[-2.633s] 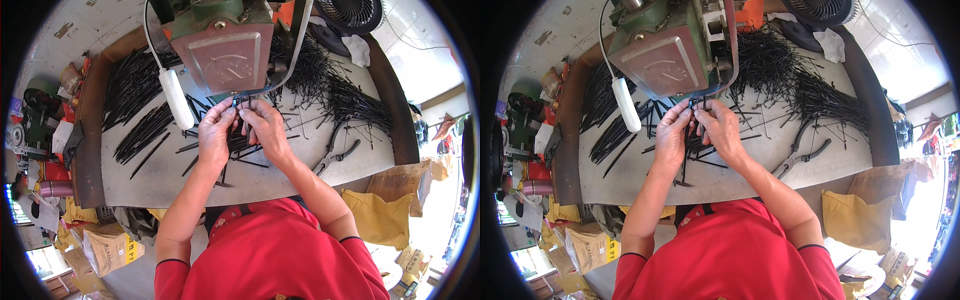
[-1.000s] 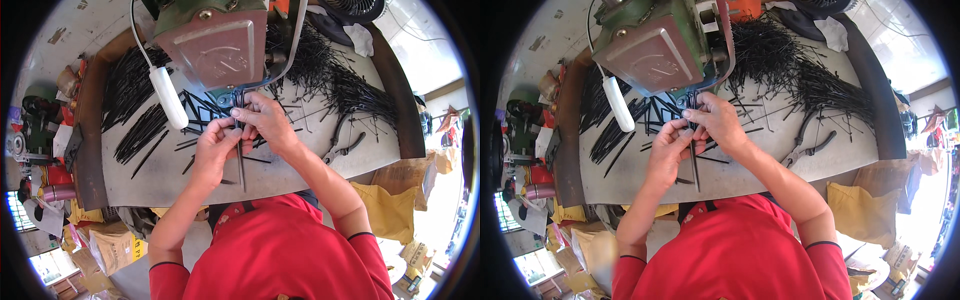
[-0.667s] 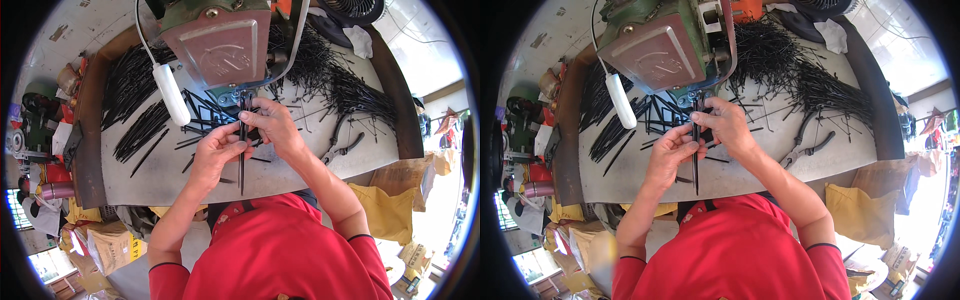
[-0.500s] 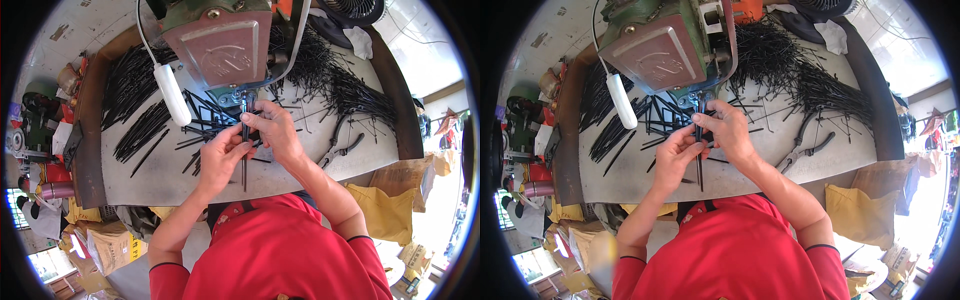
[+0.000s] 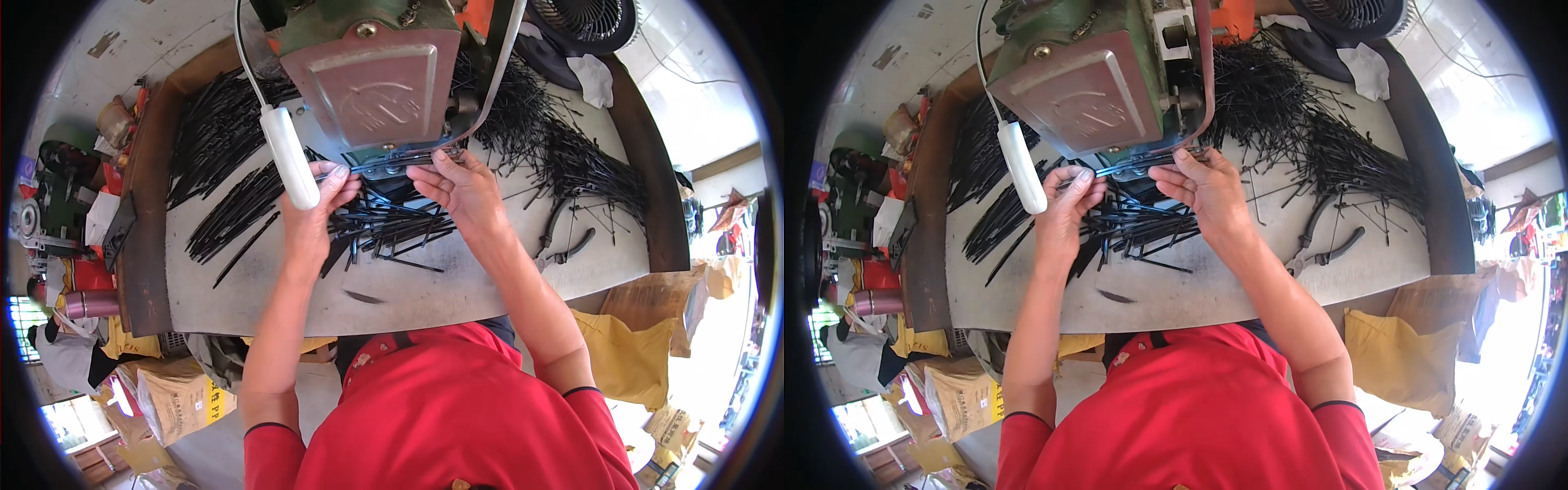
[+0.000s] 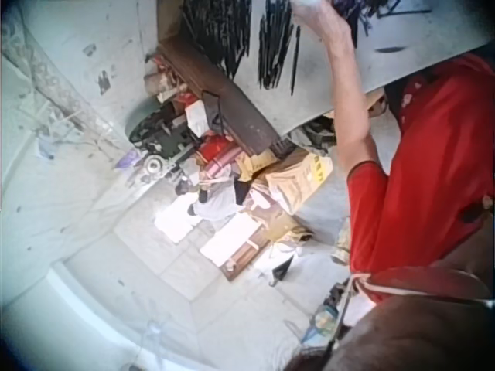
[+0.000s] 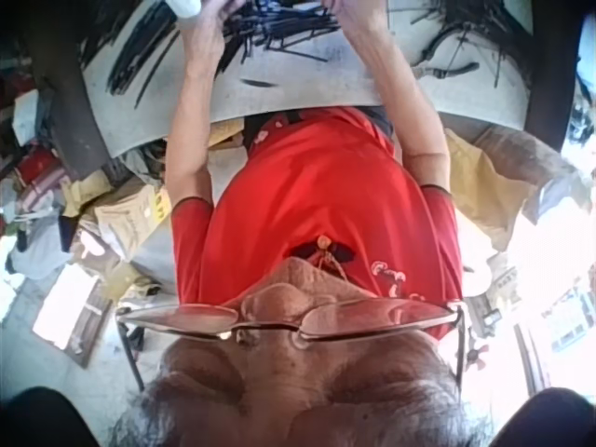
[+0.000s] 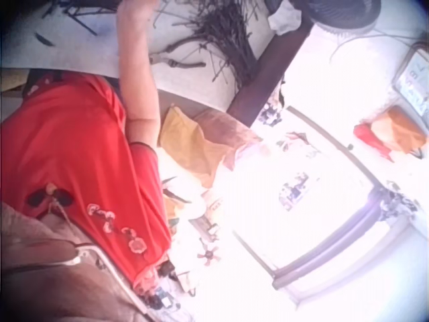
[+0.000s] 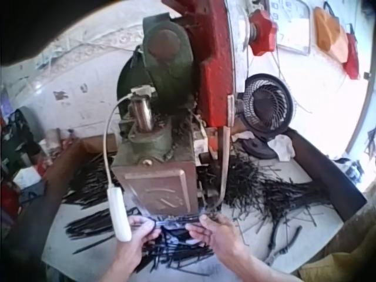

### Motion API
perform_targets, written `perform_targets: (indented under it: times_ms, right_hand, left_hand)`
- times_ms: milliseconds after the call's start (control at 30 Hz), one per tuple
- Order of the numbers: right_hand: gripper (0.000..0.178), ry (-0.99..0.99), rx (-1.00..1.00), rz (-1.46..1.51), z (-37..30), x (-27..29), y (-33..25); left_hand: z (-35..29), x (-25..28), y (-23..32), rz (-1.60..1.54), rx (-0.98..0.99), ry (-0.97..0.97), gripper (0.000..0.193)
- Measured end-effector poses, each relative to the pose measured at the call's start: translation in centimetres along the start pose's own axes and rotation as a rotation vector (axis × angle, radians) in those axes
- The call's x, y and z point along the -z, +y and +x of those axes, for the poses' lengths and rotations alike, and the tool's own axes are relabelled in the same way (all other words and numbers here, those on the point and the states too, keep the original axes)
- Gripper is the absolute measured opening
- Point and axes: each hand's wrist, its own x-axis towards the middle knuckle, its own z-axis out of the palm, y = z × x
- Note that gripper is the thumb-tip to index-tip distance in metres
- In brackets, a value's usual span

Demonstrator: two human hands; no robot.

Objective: The person repeatedly picks up thin black metal rods and small metal components from a workbench. They insert the components into the rods and use a bench-mounted machine to press or crimp them together. The finished assemblies are placed into a pile on the table.

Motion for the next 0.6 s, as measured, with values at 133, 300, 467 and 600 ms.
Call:
perform_targets:
  times_ms: [133, 300, 467, 600]
  right_hand:
    - [0.021, 0.039, 0.063, 0.072, -0.1, -0.2, 0.7]
    - [0.021, 0.061, 0.106, 0.116, -0.1, -0.1, 1.1]
    - [0.021, 0.058, 0.091, 0.123, 0.3, 0.5, 1.5]
    - [0.021, 0.054, -0.014, 0.039, 0.1, 0.1, 0.0]
  left_hand:
    - [-0.5, -1.8, -0.5, -0.166, -0.036, -0.019, 0.022]
    - [-0.5, -2.8, -0.7, -0.169, -0.07, 0.007, 0.02]
    - [-0.6, -2.8, -0.8, -0.127, -0.043, 0.004, 0.016]
    - [0.9, -1.8, 0.2, -0.092, 0.125, -0.037, 0.02]
